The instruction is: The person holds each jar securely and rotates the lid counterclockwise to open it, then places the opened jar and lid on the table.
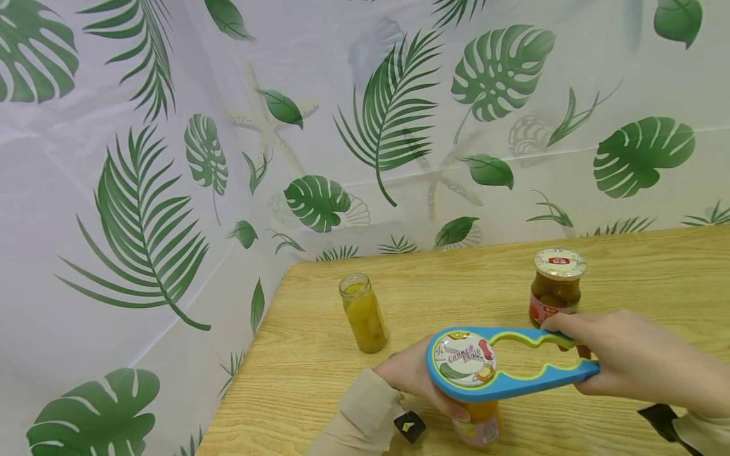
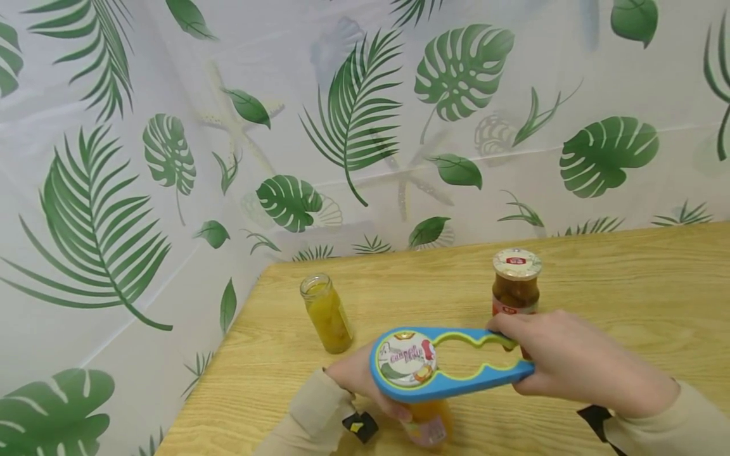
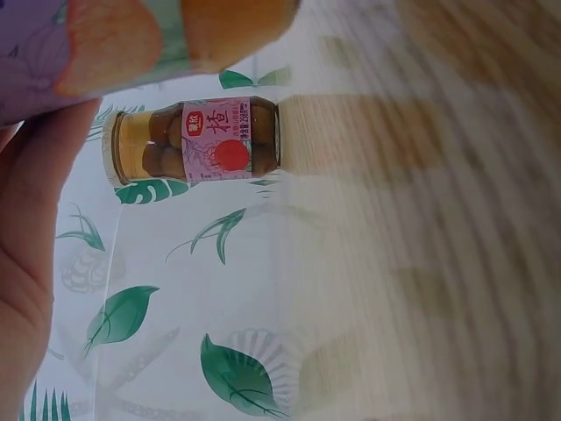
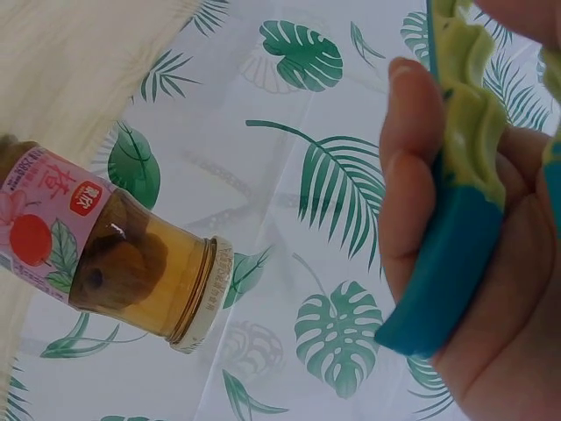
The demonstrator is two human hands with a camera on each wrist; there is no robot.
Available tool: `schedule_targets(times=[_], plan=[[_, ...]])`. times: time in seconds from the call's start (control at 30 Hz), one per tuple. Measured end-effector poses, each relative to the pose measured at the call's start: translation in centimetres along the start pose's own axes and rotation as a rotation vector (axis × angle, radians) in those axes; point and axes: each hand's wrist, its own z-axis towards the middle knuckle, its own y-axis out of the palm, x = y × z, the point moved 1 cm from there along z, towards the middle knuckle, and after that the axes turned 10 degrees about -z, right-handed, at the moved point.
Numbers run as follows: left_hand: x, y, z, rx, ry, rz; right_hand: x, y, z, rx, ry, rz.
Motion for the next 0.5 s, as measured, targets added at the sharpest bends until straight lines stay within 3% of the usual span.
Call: schedule_targets(times=[0.33, 0.5], plan=[[-0.04, 0.03, 0.04, -0.001, 0.021, -0.038, 0.07, 0.09, 0.03, 0.005, 0.001, 0.000], [-0.13, -0.08, 0.06, -0.004, 0.018, 0.041, 0.04, 0.15, 0.03, -0.020, 0.006, -0.003]])
